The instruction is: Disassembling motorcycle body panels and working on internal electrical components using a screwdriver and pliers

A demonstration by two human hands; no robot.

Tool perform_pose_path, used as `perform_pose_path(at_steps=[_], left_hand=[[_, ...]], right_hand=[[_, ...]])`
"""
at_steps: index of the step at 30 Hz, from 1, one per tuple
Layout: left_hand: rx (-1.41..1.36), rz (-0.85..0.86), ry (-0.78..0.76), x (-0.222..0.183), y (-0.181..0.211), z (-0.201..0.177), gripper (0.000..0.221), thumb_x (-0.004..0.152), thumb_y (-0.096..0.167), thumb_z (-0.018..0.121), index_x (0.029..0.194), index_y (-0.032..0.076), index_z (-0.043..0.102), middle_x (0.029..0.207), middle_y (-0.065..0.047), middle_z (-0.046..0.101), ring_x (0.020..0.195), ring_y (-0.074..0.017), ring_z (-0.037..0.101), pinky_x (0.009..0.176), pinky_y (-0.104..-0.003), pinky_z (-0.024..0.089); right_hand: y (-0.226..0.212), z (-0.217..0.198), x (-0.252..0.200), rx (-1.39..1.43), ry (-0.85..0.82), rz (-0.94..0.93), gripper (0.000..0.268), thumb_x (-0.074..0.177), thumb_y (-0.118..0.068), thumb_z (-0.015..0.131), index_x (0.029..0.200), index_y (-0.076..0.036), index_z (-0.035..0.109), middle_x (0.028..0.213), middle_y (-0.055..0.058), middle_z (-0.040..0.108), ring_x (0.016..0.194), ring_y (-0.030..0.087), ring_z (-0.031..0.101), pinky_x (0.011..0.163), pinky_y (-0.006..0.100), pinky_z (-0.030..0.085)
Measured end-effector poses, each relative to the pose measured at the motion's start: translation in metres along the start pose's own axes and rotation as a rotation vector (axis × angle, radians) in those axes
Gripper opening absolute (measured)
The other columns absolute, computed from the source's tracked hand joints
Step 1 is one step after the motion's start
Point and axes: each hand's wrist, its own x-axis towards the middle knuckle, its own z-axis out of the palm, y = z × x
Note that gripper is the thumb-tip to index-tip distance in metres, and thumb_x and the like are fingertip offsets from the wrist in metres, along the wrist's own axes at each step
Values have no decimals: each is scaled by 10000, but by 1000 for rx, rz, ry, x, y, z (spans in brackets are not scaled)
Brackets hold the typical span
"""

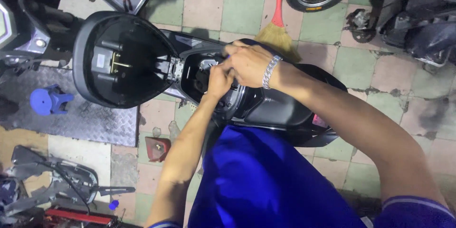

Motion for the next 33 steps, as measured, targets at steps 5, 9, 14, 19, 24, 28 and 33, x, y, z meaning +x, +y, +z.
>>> perform_pose_path(at_steps=[5, 9, 14, 19, 24, 28, 33], left_hand=[[242, 79, 119, 2, -12, 5, 106, 816, 89, 652, 726, 35, 637, 644, -179, 621, 640, -435, 642, 587, -510, 526], [252, 158, 33, 9, -1, -7, 170, 744, 128, 773, 653, 50, 653, 610, -159, 643, 665, -424, 673, 628, -484, 561], [276, 139, 64, -2, -38, 4, 226, 756, 159, 818, 599, 110, 663, 570, -113, 657, 636, -390, 680, 640, -458, 577], [224, 148, 79, 14, 19, -15, 220, 797, 111, 743, 999, 22, 738, 993, -162, 759, 947, -403, 716, 772, -503, 587], [105, 131, -28, 2, -27, 2, 62, 832, 8, 690, 873, 19, 735, 967, -140, 767, 959, -422, 703, 764, -508, 581], [171, 199, 97, 6, -33, 8, 50, 765, 113, 809, 761, 137, 765, 864, -104, 758, 919, -404, 712, 741, -484, 586], [172, 161, 56, 14, 13, -11, 250, 781, 75, 806, 1010, -15, 760, 1079, -241, 744, 1055, -434, 690, 880, -518, 584]], right_hand=[[16, 29, 16, -45, -181, 372, 464, 870, -598, 636, 1044, -177, 725, 879, 113, 738, 872, 385, 755, 728, 501, 606], [10, 24, 16, -54, -135, 232, 237, 771, -312, 744, 860, -92, 737, 900, 140, 743, 863, 397, 748, 714, 502, 608], [-2, -4, 9, 108, -122, 138, 302, 794, -275, 738, 895, 9, 733, 1012, 218, 686, 948, 452, 689, 804, 529, 582], [19, 47, 17, -113, -118, 266, 300, 775, -391, 723, 747, -93, 736, 832, 120, 723, 779, 368, 746, 631, 477, 607], [8, 19, 19, -136, -174, 146, 109, 686, -154, 779, 775, -93, 771, 892, 89, 711, 956, 330, 699, 713, 426, 621], [2, 11, 23, -85, -124, 288, 265, 798, -405, 730, 820, -150, 797, 841, 54, 703, 814, 308, 730, 648, 413, 609], [19, 58, 19, -222, -116, 291, 203, 667, -283, 823, 783, -124, 773, 904, 80, 709, 825, 312, 727, 624, 419, 608]])
